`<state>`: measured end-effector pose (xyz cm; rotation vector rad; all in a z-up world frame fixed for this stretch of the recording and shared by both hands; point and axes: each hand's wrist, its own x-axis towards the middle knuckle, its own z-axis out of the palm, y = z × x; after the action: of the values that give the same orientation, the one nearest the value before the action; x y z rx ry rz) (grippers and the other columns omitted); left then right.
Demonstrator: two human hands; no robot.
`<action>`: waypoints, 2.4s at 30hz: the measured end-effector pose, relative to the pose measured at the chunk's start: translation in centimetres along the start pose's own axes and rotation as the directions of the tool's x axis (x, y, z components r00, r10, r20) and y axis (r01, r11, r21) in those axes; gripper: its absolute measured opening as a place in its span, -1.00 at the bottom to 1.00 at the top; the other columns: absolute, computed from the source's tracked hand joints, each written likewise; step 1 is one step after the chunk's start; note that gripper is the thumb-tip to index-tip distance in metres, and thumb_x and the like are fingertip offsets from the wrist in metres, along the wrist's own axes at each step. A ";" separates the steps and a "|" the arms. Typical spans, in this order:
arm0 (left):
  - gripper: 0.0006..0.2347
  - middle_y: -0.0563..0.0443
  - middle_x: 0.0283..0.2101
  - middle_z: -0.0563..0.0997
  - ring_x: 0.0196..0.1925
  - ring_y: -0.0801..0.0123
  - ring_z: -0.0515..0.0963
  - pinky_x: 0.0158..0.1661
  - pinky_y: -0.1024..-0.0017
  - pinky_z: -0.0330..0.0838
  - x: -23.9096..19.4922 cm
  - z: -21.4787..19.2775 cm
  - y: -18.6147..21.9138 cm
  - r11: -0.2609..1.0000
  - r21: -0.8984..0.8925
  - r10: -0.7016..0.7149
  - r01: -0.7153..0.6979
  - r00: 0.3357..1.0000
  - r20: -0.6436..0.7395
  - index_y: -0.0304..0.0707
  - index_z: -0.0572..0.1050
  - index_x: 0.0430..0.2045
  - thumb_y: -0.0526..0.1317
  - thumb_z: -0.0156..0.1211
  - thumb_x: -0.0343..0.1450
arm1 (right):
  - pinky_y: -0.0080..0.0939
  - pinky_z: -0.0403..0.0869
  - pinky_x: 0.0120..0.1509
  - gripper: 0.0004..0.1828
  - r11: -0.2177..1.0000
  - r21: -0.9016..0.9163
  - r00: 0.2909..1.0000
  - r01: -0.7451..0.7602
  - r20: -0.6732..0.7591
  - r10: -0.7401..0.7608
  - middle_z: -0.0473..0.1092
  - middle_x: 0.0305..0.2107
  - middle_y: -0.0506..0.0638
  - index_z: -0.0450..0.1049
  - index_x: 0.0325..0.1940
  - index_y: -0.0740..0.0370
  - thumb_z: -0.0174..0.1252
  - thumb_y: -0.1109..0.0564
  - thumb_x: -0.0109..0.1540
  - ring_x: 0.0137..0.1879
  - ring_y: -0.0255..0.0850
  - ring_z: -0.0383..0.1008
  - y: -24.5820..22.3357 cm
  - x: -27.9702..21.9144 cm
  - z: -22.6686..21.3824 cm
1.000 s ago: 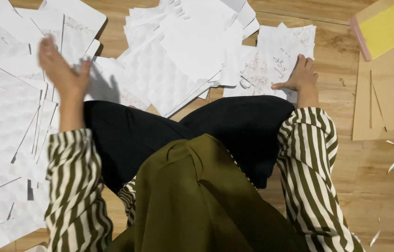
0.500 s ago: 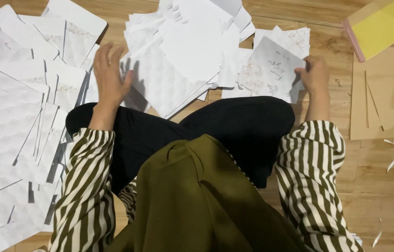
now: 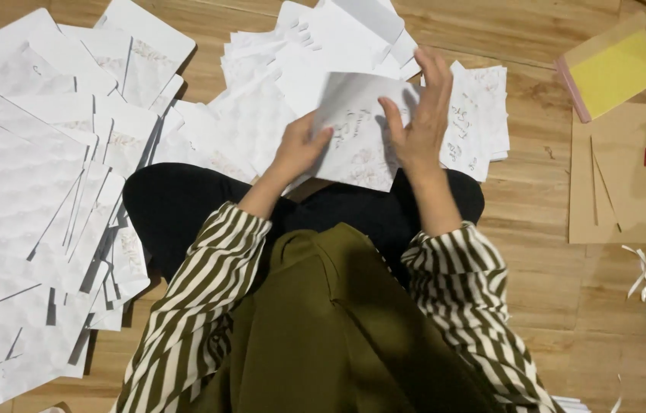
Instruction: Stuffing printed invitations into envelopes while sitting on the floor.
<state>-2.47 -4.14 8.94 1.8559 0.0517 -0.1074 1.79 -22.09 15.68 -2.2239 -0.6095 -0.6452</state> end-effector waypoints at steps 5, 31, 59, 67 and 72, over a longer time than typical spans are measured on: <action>-0.52 -0.33 0.02 0.35 0.05 0.02 0.38 0.02 0.17 0.30 -3.6 -2.9 -9.3 0.726 -0.603 -0.549 0.331 0.807 -0.218 -0.42 0.11 0.10 -0.23 0.12 0.34 | -0.12 0.33 0.02 -0.28 0.379 0.508 0.632 -0.773 0.579 0.514 0.14 -0.04 0.27 -0.09 0.22 0.29 0.07 -0.08 0.17 0.00 0.01 0.26 5.8 -11.2 6.4; -0.65 -0.21 -0.10 0.48 -0.06 0.17 0.45 -0.02 0.23 0.33 -2.7 0.6 -7.6 0.883 -0.367 -0.242 0.294 0.953 0.183 -0.43 0.33 -0.03 -0.23 0.09 0.35 | -0.54 0.37 -0.26 -0.34 0.460 0.319 0.558 -0.829 0.535 0.634 0.20 -0.42 -0.08 0.14 0.09 0.30 0.31 0.05 0.06 -0.34 -0.42 0.26 7.4 -11.8 5.8; -0.44 0.02 -0.22 0.46 -0.20 0.24 0.36 -0.10 0.22 0.13 6.5 -2.8 -5.8 -0.038 0.831 -0.242 -0.556 0.811 0.532 -0.15 0.48 -0.25 0.11 0.39 -0.05 | -0.48 0.17 -0.37 -0.81 0.723 0.370 0.812 -0.583 0.296 0.503 0.15 -0.62 -0.16 0.30 -0.20 0.28 -0.02 0.37 0.12 -0.49 -0.42 0.08 15.0 -3.8 2.9; -0.77 0.07 -0.47 0.57 -0.43 0.27 0.47 -0.16 0.34 0.17 5.9 -1.5 -6.1 0.220 0.829 -0.354 -0.514 0.750 0.559 -0.08 0.47 -0.45 -0.06 0.27 0.16 | -0.33 0.28 -0.35 -0.84 0.928 0.054 0.898 -0.369 0.280 0.340 0.31 -0.60 -0.05 0.37 -0.24 0.27 0.03 0.33 0.09 -0.49 -0.27 0.24 11.2 -1.1 4.3; -0.95 0.06 -0.45 0.59 -0.47 0.27 0.48 -0.23 0.34 0.19 4.8 0.0 -6.6 0.137 0.763 -0.192 -0.632 0.739 0.646 -0.07 0.54 -0.59 -0.23 0.14 0.23 | -0.35 0.28 -0.34 -0.80 0.879 -0.025 0.787 -0.476 0.433 0.439 0.32 -0.59 -0.05 0.42 -0.22 0.27 0.07 0.28 0.07 -0.48 -0.29 0.25 10.9 -1.3 2.3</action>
<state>1.75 -2.33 2.20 3.0440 -1.1214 -0.6918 7.87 -27.45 7.90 -2.3200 -0.2663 0.1279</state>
